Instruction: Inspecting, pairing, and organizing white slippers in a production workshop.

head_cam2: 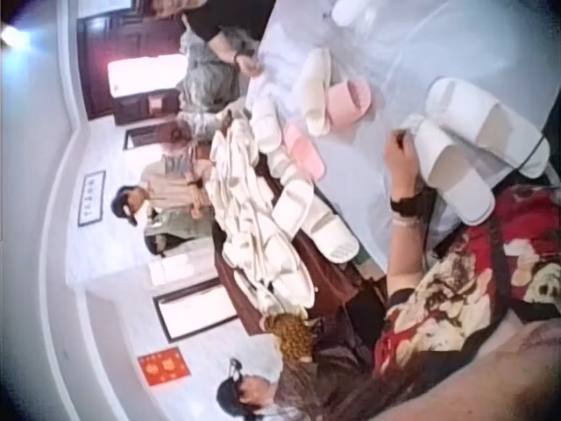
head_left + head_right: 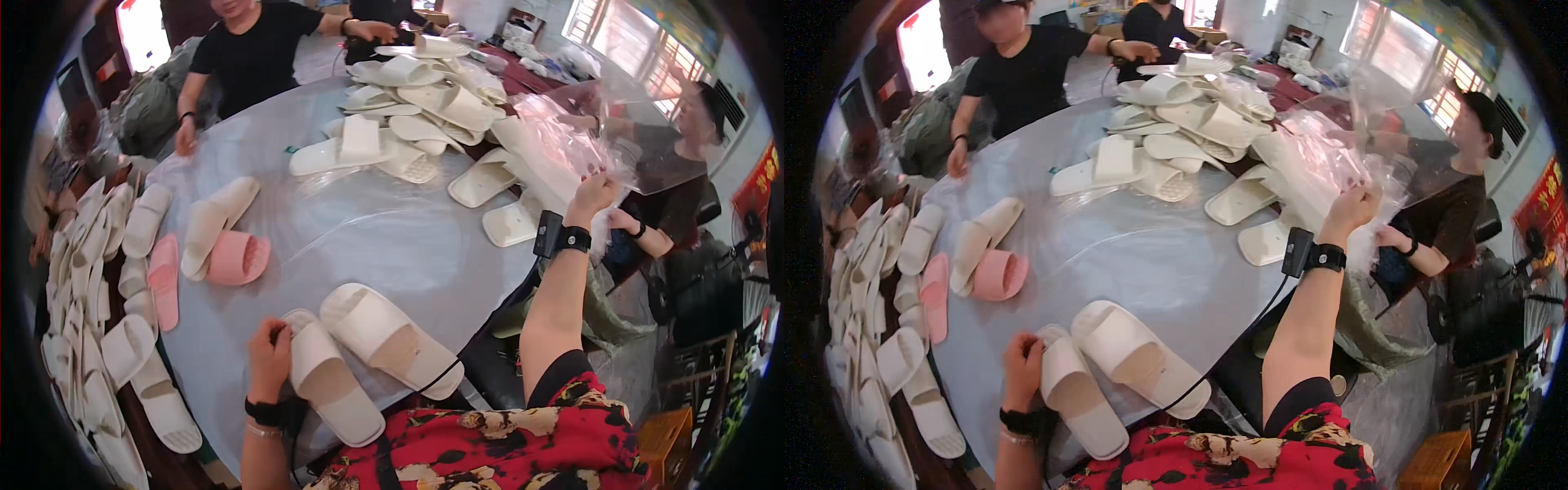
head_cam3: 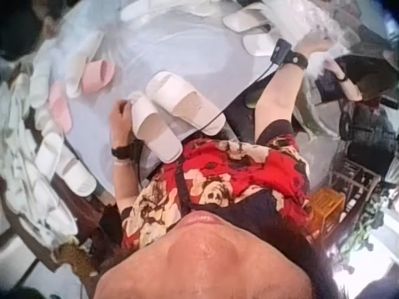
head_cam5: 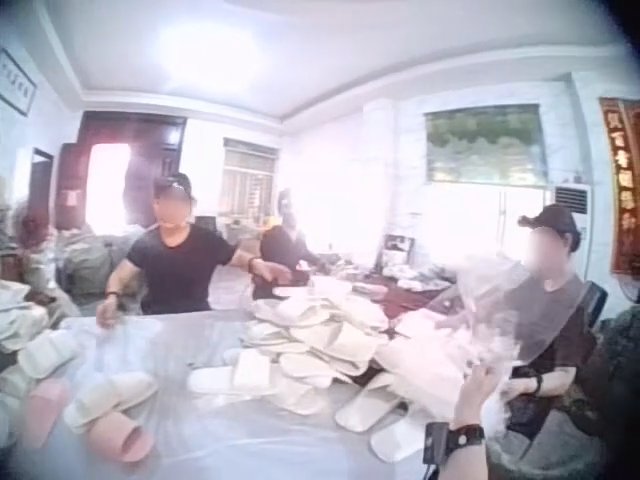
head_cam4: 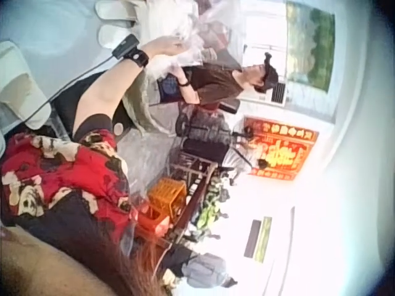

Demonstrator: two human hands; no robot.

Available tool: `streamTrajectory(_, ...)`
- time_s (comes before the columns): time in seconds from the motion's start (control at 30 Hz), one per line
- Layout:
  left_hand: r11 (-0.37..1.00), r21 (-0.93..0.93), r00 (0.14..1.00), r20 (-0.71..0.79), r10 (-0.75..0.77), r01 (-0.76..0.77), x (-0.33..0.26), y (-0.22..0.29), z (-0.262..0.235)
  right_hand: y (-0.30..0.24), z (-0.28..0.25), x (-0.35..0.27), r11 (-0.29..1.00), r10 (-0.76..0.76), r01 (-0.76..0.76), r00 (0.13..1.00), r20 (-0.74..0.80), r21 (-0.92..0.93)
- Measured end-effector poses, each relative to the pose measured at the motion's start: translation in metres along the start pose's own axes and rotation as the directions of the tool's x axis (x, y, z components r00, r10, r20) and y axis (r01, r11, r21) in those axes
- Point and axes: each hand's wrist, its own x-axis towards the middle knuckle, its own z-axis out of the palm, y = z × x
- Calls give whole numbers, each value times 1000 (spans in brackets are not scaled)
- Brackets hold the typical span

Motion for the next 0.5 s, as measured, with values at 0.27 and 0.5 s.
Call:
streamTrajectory(0.27,1000,-17,1000,-25,-6,6,-1,-2,2,33,-22,-7,397,-534,628,751,388,-669)
streamTrajectory(0.5,1000,0,999,-47,-14,14,-2,9,-1,35,-6,-35,67,140,648,747,650,-759)
